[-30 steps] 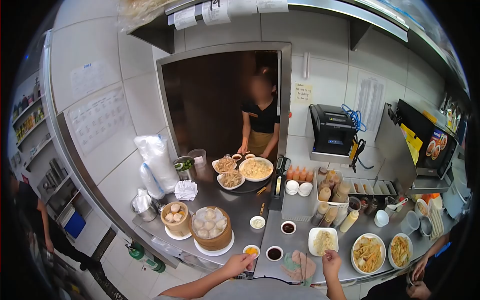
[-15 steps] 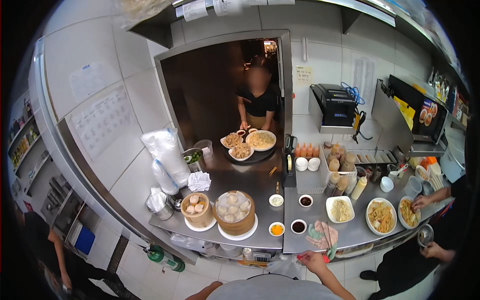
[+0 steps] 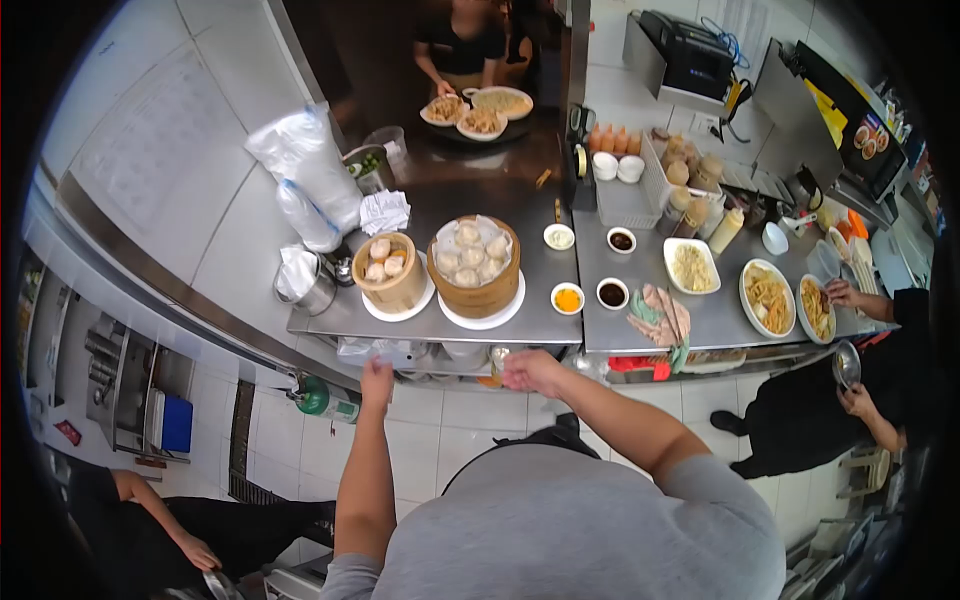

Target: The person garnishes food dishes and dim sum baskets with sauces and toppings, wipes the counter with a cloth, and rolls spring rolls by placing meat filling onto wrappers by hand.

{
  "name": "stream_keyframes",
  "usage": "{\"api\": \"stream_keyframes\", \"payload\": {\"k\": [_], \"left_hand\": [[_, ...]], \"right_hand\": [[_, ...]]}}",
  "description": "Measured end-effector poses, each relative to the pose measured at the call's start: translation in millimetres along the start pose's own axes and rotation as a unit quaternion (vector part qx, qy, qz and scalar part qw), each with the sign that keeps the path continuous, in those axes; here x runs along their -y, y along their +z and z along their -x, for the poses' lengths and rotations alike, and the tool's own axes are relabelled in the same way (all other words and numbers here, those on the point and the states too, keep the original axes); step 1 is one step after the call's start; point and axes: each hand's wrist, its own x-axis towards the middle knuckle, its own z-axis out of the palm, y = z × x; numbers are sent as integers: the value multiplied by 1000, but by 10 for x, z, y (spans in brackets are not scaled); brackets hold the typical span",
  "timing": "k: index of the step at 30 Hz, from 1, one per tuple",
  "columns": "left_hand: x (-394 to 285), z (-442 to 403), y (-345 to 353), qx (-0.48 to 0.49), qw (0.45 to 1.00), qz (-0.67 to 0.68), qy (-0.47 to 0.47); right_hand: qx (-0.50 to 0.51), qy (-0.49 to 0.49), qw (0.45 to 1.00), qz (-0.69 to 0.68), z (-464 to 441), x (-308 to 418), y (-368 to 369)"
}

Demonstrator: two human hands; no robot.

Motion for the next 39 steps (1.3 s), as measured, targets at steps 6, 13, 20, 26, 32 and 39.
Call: {"api": "stream_keyframes", "payload": {"k": [6, 13, 20, 26, 32, 39], "left_hand": [[-1046, -162, 148, -46, 972, 177, -150], [-1006, -539, 161, -101, 963, 189, -166], [-890, -757, 249, -152, 971, 140, -122], [-952, -751, 231, -140, 957, 188, -168], [-1146, -863, 294, -108, 952, 209, -196], [-1115, -889, 250, -97, 943, 239, -210]], "right_hand": [[-158, -50, 986, -9, -392, 377, 189], [-403, -384, 713, 426, -722, 1848, -909], [-475, -216, 596, 610, -2329, 3009, -1460], [-182, -289, 838, 426, -2869, 3211, -819], [68, -57, 924, 371, -3166, 3162, 487], [103, 53, 921, 372, -3252, 2863, 789]]}}
